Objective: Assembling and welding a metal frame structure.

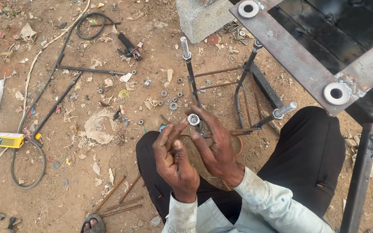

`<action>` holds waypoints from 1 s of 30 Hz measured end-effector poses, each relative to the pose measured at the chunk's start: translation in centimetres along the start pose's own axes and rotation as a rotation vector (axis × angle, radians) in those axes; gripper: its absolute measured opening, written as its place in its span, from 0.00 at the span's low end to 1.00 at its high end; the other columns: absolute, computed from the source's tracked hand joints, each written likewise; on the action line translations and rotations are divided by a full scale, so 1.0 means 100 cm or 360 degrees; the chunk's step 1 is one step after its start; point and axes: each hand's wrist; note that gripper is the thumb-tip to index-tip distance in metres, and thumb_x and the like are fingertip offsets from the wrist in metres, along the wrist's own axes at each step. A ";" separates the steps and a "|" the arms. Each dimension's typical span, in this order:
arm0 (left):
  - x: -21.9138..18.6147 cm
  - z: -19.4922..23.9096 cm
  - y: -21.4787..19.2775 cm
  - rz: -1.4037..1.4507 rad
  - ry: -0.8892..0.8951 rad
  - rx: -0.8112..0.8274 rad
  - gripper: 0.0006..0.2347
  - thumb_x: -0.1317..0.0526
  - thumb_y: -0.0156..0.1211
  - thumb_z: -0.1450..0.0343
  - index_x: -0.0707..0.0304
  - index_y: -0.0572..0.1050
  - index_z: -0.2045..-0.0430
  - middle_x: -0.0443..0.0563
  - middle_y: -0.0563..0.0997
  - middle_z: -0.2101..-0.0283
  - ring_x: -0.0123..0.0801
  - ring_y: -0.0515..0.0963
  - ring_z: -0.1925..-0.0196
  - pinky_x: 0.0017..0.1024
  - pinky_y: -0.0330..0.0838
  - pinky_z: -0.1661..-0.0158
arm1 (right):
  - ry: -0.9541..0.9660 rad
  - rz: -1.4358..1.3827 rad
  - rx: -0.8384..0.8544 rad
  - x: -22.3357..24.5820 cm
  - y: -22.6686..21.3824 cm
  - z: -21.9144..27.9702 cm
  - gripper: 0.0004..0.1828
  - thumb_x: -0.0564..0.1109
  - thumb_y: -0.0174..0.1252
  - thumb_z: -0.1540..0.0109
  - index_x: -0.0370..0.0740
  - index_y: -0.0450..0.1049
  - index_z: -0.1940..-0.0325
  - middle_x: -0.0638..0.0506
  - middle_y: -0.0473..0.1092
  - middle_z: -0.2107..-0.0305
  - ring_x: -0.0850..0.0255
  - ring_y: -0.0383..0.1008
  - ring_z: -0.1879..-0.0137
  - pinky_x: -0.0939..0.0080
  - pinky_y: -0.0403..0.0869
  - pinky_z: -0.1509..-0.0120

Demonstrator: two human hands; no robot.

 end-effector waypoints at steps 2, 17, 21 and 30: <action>0.003 0.001 -0.004 0.0011 0.0039 -0.0004 0.14 0.62 0.46 0.17 0.73 0.65 0.40 0.65 0.80 0.44 0.41 0.83 0.41 0.36 0.78 0.39 | 0.0014 0.0006 0.0059 -0.002 0.001 -0.010 0.26 0.50 0.51 0.27 0.32 0.63 0.30 0.38 0.72 0.42 0.50 0.75 0.34 0.50 0.73 0.31; 0.008 -0.009 -0.005 -0.0045 0.0117 0.0087 0.16 0.57 0.41 0.16 0.75 0.71 0.45 0.62 0.78 0.44 0.40 0.80 0.41 0.37 0.76 0.39 | -0.0105 -0.0081 0.0094 -0.011 -0.010 -0.025 0.25 0.49 0.57 0.32 0.35 0.63 0.36 0.39 0.67 0.43 0.51 0.74 0.38 0.51 0.77 0.36; 0.004 -0.010 -0.008 -0.0115 0.0122 0.0091 0.17 0.57 0.40 0.15 0.76 0.72 0.47 0.62 0.81 0.46 0.40 0.81 0.41 0.36 0.74 0.38 | -0.0185 0.0293 -0.0017 -0.021 -0.015 -0.019 0.22 0.48 0.72 0.39 0.42 0.72 0.46 0.47 0.76 0.52 0.53 0.79 0.42 0.52 0.78 0.38; 0.011 -0.006 -0.011 0.0034 0.0089 0.0069 0.16 0.58 0.41 0.16 0.76 0.71 0.47 0.64 0.83 0.52 0.40 0.84 0.46 0.36 0.78 0.42 | -0.0145 0.0095 0.0146 -0.009 -0.013 -0.020 0.28 0.45 0.70 0.39 0.39 0.70 0.37 0.43 0.76 0.45 0.50 0.78 0.37 0.51 0.77 0.35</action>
Point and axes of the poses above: each hand's wrist, its own z-axis away from the middle knuckle, its own y-axis out of the palm, x = y × z
